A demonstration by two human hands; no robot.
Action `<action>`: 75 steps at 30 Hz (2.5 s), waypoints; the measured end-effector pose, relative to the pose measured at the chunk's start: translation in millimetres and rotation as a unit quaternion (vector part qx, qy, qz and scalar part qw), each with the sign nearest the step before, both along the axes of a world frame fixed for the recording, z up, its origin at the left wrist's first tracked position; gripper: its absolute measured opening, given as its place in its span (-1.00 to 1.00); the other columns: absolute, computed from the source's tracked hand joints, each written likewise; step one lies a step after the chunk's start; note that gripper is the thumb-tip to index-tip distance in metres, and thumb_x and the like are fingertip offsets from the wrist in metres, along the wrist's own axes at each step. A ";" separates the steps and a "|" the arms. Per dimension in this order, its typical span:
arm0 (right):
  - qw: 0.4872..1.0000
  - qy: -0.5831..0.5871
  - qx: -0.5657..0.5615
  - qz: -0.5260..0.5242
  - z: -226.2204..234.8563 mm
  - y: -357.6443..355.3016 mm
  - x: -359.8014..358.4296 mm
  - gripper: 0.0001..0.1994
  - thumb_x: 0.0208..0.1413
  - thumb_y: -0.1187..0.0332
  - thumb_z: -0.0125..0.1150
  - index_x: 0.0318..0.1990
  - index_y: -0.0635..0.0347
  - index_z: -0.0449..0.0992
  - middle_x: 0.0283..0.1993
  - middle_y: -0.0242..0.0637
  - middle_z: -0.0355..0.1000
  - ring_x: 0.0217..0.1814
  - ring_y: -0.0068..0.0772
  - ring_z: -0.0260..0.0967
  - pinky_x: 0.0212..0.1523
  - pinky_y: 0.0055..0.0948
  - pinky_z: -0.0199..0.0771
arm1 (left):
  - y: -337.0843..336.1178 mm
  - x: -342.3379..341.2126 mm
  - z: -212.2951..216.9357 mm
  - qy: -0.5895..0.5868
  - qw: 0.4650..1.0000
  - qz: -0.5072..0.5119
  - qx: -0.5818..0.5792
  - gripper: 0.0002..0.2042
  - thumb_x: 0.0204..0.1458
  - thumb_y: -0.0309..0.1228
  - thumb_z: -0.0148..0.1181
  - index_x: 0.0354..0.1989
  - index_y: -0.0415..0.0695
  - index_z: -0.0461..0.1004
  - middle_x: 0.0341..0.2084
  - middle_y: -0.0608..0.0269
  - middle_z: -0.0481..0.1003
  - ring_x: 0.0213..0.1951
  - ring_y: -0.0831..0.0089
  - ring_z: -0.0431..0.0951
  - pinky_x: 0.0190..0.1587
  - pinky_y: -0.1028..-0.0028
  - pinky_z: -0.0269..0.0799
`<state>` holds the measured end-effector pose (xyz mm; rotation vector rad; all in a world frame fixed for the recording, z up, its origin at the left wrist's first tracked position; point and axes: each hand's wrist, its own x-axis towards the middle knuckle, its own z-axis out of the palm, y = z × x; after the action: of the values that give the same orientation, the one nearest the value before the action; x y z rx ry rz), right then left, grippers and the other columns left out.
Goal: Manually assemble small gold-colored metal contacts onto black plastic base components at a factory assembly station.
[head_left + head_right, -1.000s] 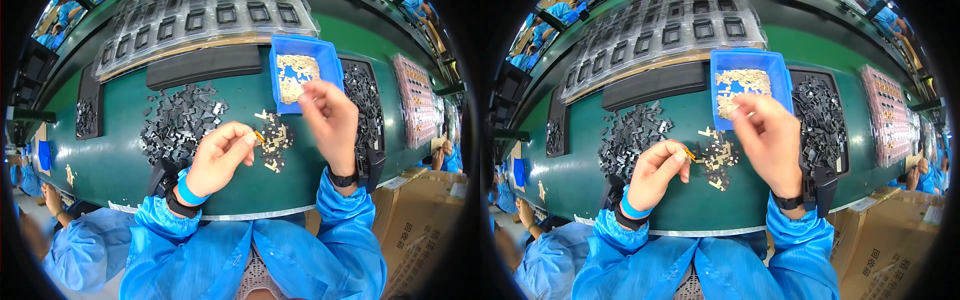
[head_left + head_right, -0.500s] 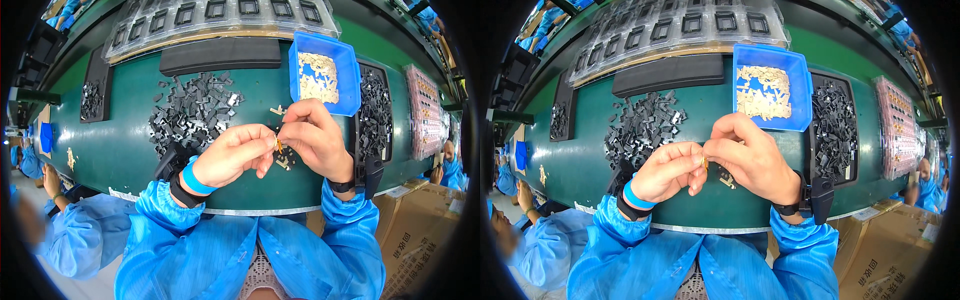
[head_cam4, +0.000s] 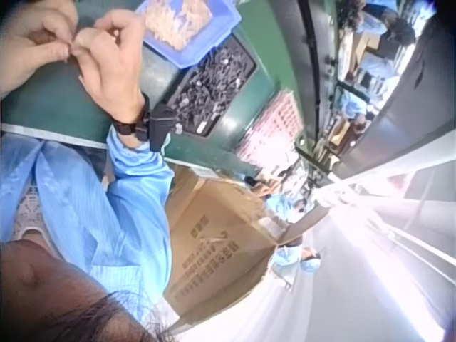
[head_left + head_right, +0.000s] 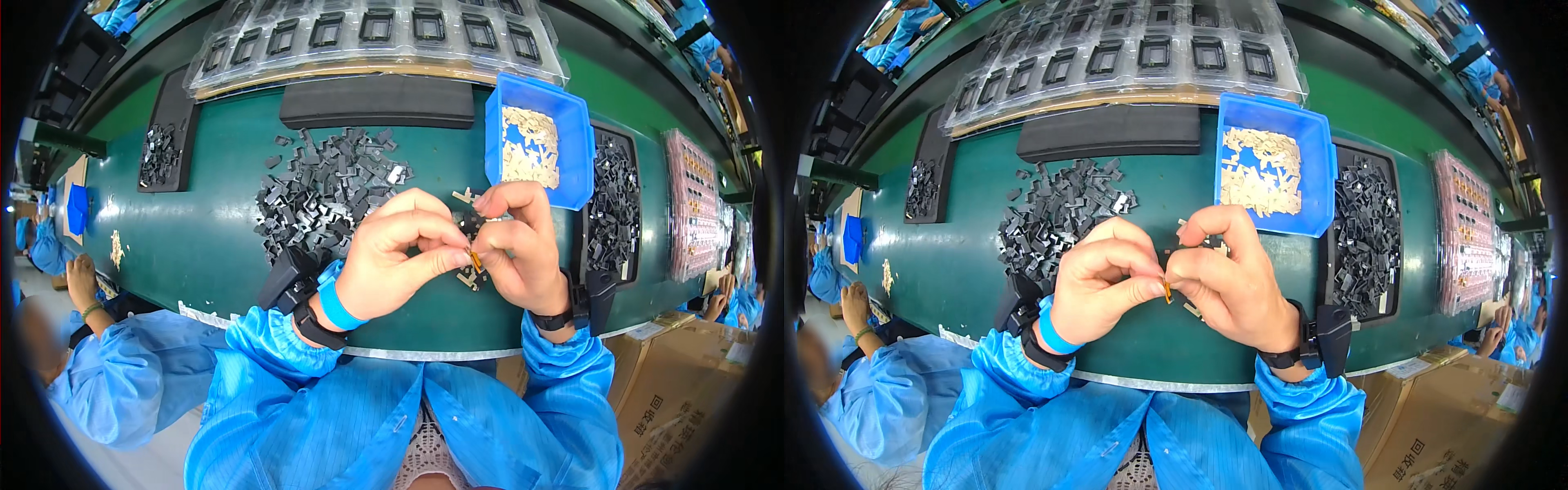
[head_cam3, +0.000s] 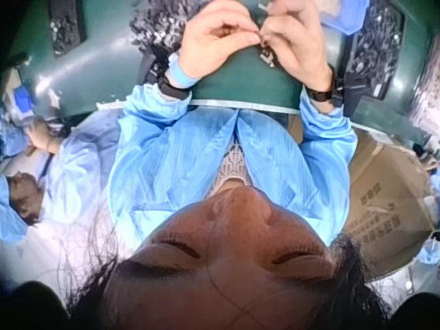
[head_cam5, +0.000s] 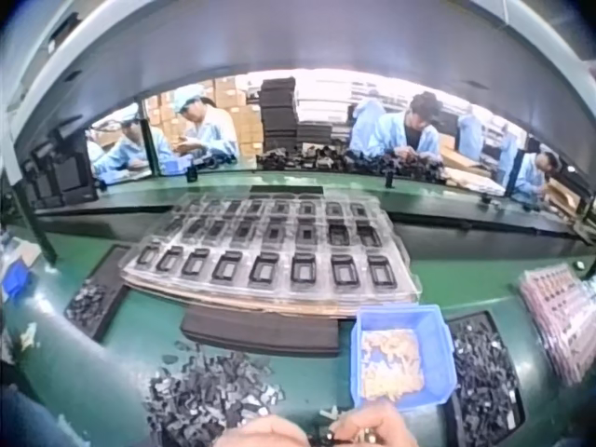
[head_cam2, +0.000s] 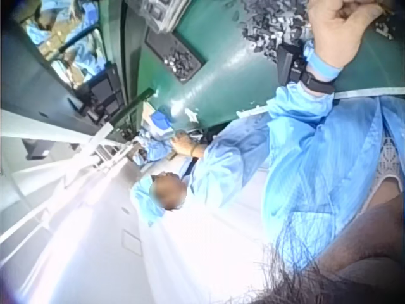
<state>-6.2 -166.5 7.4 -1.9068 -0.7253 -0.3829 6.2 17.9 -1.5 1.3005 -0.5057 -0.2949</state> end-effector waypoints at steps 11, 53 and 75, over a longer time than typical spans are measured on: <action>1.000 -0.012 0.019 0.001 0.6 3.9 -1.7 -0.86 -0.15 0.52 0.25 -0.41 0.16 0.41 -0.27 -0.22 0.16 -0.23 -0.25 0.23 -0.13 -0.33 0.36 | -2.1 0.3 3.3 -0.151 0.984 0.061 0.072 -0.90 -0.20 -0.57 0.28 -0.47 -0.19 0.50 -0.46 0.25 0.37 -0.44 0.48 0.40 -0.41 0.55 0.33; 0.889 0.138 0.372 -0.229 8.4 -24.1 11.5 -0.91 0.07 0.46 0.08 -0.38 0.30 0.36 -0.30 -0.38 0.19 -0.43 -0.66 0.26 -0.48 -0.66 0.38 | -61.6 45.1 44.2 0.095 0.985 0.061 0.130 -0.72 0.08 -0.46 0.01 -0.05 -0.29 0.31 -0.30 0.07 0.49 -0.61 0.60 0.46 -0.65 0.69 0.32; 0.918 0.161 0.305 -0.196 4.0 -14.8 4.8 -0.92 0.07 0.45 0.09 -0.36 0.25 0.34 -0.38 -0.46 0.24 -0.43 -0.68 0.22 -0.45 -0.70 0.29 | 38.4 -15.3 7.0 -0.255 0.828 0.132 0.482 -0.87 -0.21 -0.48 0.25 -0.42 -0.16 0.52 -0.48 0.23 0.33 -0.43 0.33 0.42 -0.41 0.40 0.37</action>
<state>-1.4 -181.2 11.4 -1.4482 0.0200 -0.4628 -9.1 56.3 5.5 2.4541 -0.6409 0.0749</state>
